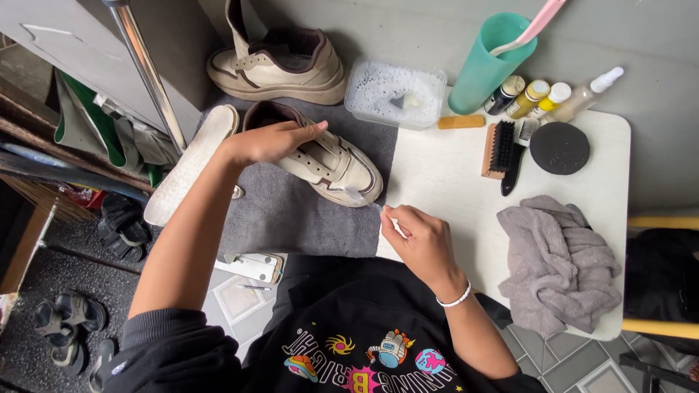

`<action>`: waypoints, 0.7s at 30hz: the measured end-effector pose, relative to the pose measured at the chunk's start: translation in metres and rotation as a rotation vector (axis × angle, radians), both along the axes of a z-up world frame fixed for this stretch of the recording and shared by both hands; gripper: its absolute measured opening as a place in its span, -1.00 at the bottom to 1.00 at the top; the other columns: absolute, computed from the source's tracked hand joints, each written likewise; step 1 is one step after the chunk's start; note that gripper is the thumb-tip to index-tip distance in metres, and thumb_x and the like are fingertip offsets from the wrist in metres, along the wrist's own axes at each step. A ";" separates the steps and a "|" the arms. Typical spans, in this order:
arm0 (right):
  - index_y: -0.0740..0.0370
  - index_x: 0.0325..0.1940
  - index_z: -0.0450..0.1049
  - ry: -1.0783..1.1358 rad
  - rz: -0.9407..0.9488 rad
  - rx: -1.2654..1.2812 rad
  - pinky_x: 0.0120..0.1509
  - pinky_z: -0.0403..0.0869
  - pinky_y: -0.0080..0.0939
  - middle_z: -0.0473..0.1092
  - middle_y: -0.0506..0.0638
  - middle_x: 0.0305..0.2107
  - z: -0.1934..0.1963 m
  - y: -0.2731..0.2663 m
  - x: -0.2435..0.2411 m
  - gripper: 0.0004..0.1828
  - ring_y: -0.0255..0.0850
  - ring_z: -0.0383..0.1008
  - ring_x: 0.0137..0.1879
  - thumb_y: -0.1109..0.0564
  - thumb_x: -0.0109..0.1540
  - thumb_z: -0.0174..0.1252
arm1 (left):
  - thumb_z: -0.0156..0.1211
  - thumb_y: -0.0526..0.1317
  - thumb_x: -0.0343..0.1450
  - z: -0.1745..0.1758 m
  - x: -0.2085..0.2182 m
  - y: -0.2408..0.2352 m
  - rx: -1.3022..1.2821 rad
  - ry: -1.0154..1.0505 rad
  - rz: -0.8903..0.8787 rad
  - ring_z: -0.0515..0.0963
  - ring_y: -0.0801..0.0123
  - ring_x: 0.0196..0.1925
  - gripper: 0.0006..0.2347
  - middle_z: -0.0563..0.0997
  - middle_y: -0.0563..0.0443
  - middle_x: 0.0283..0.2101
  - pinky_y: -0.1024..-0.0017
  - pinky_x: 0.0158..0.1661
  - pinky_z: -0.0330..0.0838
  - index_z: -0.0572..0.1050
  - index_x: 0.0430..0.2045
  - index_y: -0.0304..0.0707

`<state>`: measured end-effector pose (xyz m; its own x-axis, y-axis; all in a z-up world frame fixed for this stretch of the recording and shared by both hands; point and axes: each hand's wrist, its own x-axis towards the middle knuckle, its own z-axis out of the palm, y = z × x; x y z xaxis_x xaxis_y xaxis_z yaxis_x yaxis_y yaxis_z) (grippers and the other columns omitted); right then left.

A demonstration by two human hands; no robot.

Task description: The person scrubs the upper and toe area of a beige sneaker using a toothbrush dipped in soapy water. They repeatedly dip the brush into a container of foam and scrub different sections of the shoe while holding it steady on a towel.

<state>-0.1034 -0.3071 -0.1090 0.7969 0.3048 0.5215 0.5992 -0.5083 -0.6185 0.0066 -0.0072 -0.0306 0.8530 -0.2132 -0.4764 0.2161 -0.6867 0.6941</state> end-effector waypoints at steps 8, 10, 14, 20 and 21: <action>0.11 -0.36 0.53 -0.046 0.033 -0.059 -0.53 0.44 -0.30 0.27 -0.08 -0.76 0.003 0.021 -0.005 -0.93 -0.18 0.48 -0.61 0.21 0.21 0.28 | -0.15 0.28 0.49 -0.004 0.002 0.001 0.003 0.001 -0.015 0.64 0.05 -0.11 -0.36 0.63 -0.25 -0.35 0.22 0.07 0.39 0.66 -0.36 -0.42; 0.11 -0.37 0.53 -0.060 0.049 -0.084 -0.53 0.44 -0.30 0.31 -0.09 -0.75 0.004 0.021 -0.006 -0.92 -0.18 0.48 -0.61 0.22 0.22 0.28 | -0.15 0.27 0.49 -0.001 -0.001 -0.002 0.001 0.003 -0.030 0.64 0.04 -0.11 -0.37 0.63 -0.27 -0.35 0.21 0.06 0.39 0.66 -0.36 -0.42; 0.05 -0.36 0.52 -0.108 0.011 -0.120 -0.53 0.42 -0.36 0.32 -0.14 -0.72 0.003 0.023 -0.003 -0.91 -0.23 0.47 -0.62 0.18 0.24 0.27 | -0.16 0.31 0.46 0.015 -0.008 -0.009 0.027 0.017 -0.016 0.58 -0.04 0.09 -0.34 0.64 -0.34 -0.15 0.13 0.18 0.31 0.63 -0.18 -0.41; 0.04 -0.38 0.50 -0.099 0.003 -0.154 -0.56 0.40 -0.41 0.31 -0.17 -0.72 0.010 0.032 -0.004 -0.89 -0.27 0.43 -0.65 0.18 0.24 0.26 | -0.22 0.30 0.46 0.016 -0.007 -0.002 -0.003 0.010 -0.081 0.60 -0.11 0.09 -0.33 0.65 -0.36 -0.14 0.09 0.18 0.32 0.64 -0.18 -0.42; 0.05 -0.39 0.49 -0.087 0.008 -0.170 -0.57 0.40 -0.38 0.31 -0.15 -0.72 0.008 0.035 -0.007 -0.87 -0.25 0.42 -0.67 0.19 0.24 0.25 | -0.23 0.29 0.47 0.016 -0.008 -0.003 -0.007 0.006 -0.093 0.61 -0.08 0.07 -0.34 0.66 -0.33 -0.16 0.11 0.18 0.33 0.65 -0.20 -0.39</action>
<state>-0.1101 -0.2721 -0.1007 0.7482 0.4005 0.5290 0.6511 -0.5965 -0.4692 -0.0017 -0.0106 -0.0149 0.8262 -0.2949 -0.4800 0.1560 -0.6990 0.6979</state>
